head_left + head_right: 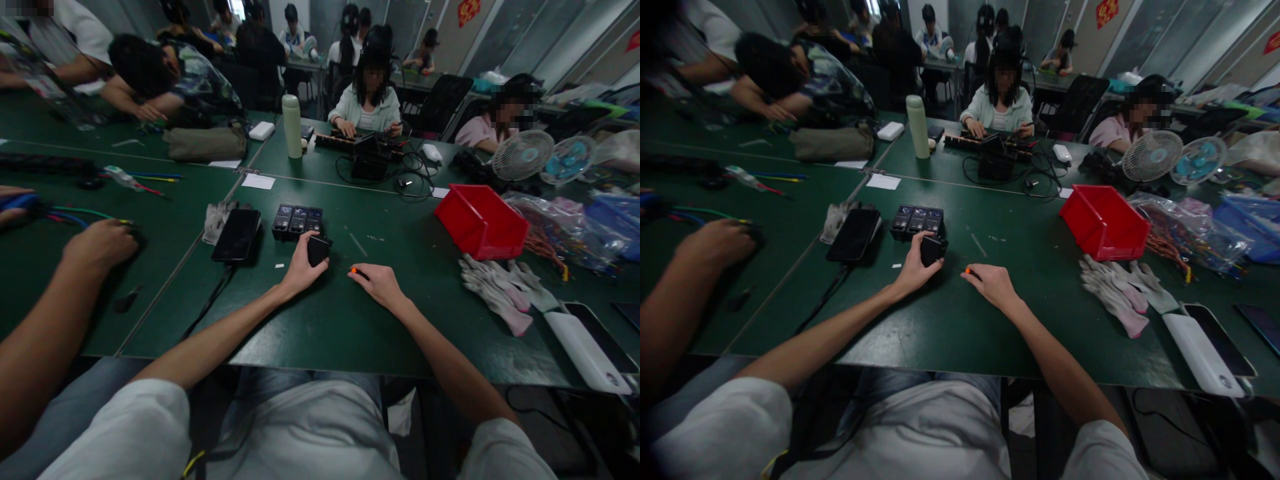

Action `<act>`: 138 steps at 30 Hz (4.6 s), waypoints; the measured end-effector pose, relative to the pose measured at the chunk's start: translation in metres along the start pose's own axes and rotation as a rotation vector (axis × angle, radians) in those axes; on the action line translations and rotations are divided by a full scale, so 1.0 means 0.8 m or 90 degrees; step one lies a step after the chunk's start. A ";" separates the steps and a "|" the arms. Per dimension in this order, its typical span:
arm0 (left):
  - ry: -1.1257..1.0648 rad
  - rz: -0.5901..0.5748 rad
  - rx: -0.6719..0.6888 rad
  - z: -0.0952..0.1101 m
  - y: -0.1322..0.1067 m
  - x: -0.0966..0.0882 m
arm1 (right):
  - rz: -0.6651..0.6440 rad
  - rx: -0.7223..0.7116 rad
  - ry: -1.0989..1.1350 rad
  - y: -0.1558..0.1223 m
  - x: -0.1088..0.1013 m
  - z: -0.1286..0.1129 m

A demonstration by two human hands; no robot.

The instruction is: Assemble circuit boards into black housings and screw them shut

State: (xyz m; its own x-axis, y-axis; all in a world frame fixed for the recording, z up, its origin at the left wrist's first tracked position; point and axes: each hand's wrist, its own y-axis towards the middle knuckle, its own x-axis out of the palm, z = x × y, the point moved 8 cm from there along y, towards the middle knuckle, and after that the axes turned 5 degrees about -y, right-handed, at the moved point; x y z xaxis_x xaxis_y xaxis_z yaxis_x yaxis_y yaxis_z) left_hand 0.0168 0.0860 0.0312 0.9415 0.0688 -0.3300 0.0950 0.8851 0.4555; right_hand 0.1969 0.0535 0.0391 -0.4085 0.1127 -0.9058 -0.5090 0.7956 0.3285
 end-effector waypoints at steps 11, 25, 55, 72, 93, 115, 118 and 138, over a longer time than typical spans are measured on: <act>-0.001 0.005 0.004 -0.003 0.001 0.001 | -0.033 0.015 0.009 0.000 0.003 0.001; -0.009 -0.003 0.004 0.002 0.000 0.001 | -0.026 0.021 0.012 -0.001 0.005 0.001; -0.019 -0.009 0.000 -0.001 -0.001 0.002 | -0.062 0.027 -0.008 0.000 0.014 0.000; -0.014 -0.016 0.007 -0.002 0.000 0.004 | -0.063 0.033 -0.032 0.000 0.017 0.001; -0.011 -0.017 0.008 0.000 0.000 0.003 | -0.039 0.040 0.007 -0.001 0.014 0.005; -0.024 -0.017 0.009 -0.001 0.000 0.003 | -0.048 0.032 0.007 -0.001 0.012 0.001; -0.024 -0.015 0.010 0.000 0.000 0.003 | -0.052 0.033 0.006 -0.001 0.012 0.001; -0.015 -0.017 0.005 -0.003 0.000 0.003 | -0.061 0.035 -0.007 0.000 0.016 -0.001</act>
State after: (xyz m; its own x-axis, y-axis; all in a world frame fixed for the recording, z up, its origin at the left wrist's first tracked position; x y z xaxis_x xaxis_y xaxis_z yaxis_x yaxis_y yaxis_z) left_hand 0.0186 0.0868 0.0285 0.9459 0.0339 -0.3227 0.1231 0.8826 0.4537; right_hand 0.1913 0.0545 0.0274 -0.3516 0.0410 -0.9353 -0.5027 0.8345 0.2255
